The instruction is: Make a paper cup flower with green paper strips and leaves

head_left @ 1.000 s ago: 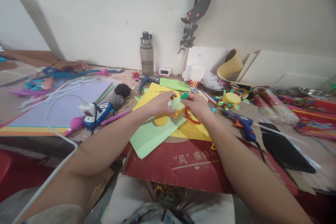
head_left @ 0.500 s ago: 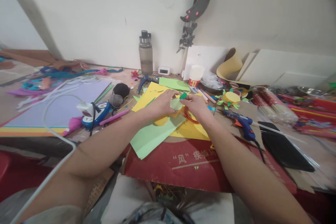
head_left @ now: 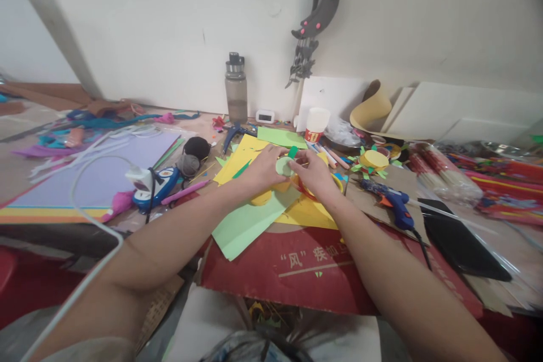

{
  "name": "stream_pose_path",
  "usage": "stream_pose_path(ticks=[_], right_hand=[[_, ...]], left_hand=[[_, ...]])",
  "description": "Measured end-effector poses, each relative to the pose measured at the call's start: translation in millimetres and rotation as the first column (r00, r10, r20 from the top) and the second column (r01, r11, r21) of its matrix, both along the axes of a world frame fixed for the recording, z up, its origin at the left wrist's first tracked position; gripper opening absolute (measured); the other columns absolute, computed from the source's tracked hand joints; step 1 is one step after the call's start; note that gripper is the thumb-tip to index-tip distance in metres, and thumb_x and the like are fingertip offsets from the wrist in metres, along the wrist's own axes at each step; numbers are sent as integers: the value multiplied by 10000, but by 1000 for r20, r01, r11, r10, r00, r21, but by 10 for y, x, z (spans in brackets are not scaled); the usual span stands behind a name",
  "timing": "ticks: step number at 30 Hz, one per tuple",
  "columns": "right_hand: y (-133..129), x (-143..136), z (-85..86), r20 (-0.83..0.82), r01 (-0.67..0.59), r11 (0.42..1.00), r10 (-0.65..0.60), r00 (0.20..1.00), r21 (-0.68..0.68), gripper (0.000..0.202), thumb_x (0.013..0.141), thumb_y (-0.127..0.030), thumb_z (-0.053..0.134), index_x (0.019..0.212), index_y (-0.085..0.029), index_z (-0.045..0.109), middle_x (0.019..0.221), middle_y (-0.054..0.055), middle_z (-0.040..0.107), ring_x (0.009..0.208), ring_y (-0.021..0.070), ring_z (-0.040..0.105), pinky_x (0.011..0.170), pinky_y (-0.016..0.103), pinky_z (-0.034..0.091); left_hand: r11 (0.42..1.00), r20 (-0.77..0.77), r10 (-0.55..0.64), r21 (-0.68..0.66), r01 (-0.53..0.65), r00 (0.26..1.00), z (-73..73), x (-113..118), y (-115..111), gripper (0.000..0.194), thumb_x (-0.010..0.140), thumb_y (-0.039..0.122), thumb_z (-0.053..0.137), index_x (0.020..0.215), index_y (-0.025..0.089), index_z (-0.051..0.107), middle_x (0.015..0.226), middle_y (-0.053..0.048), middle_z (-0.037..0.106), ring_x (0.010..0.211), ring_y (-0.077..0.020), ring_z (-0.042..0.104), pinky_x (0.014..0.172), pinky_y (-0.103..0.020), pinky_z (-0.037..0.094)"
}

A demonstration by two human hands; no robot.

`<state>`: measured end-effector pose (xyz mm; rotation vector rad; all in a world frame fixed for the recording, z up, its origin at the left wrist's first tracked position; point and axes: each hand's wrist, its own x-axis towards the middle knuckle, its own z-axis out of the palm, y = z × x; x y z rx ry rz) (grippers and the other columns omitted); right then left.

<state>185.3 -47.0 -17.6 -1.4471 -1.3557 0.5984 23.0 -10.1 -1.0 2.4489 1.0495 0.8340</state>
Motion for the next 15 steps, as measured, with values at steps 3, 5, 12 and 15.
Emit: stream_pose_path(ticks=[3, 5, 12, 15], right_hand=[[14, -4, -13, -11, -42, 999, 42, 999, -32, 230, 694, -358, 681, 855, -210, 612, 743, -27, 606, 674, 150, 543, 663, 301, 410], [22, 0, -20, -28, -78, 996, 77, 997, -38, 185, 692, -353, 669, 791, -212, 602, 695, -37, 585, 645, 141, 521, 631, 289, 391], [20, 17, 13, -77, -68, 998, 68, 995, 10, 255, 638, -394, 726, 730, -206, 581, 643, -40, 551, 607, 129, 479, 584, 279, 380], [9, 5, 16, -107, -119, 993, 119, 987, 9, 289, 649, -433, 732, 762, -207, 589, 651, -33, 555, 594, 132, 493, 562, 281, 397]], left_hand=[[999, 43, 8, 32, -9, 999, 20, -6, -3, 562, 639, 181, 803, 1161, 190, 594, 1188, -100, 613, 1153, -281, 559, 974, -428, 473], [1000, 65, -2, 16, 1, 998, 29, -8, -9, 569, 618, 187, 813, 1148, 182, 604, 1164, -99, 627, 1129, -277, 565, 964, -421, 479], [912, 383, -5, -377, 161, 924, -18, 6, 2, 320, 799, 347, 709, 1036, 143, 642, 994, -61, 668, 839, -163, 627, 748, -328, 568], [837, 500, 70, -500, 222, 863, -21, 22, 2, 195, 841, 277, 668, 955, 121, 640, 938, -55, 654, 780, -141, 636, 643, -291, 586]])
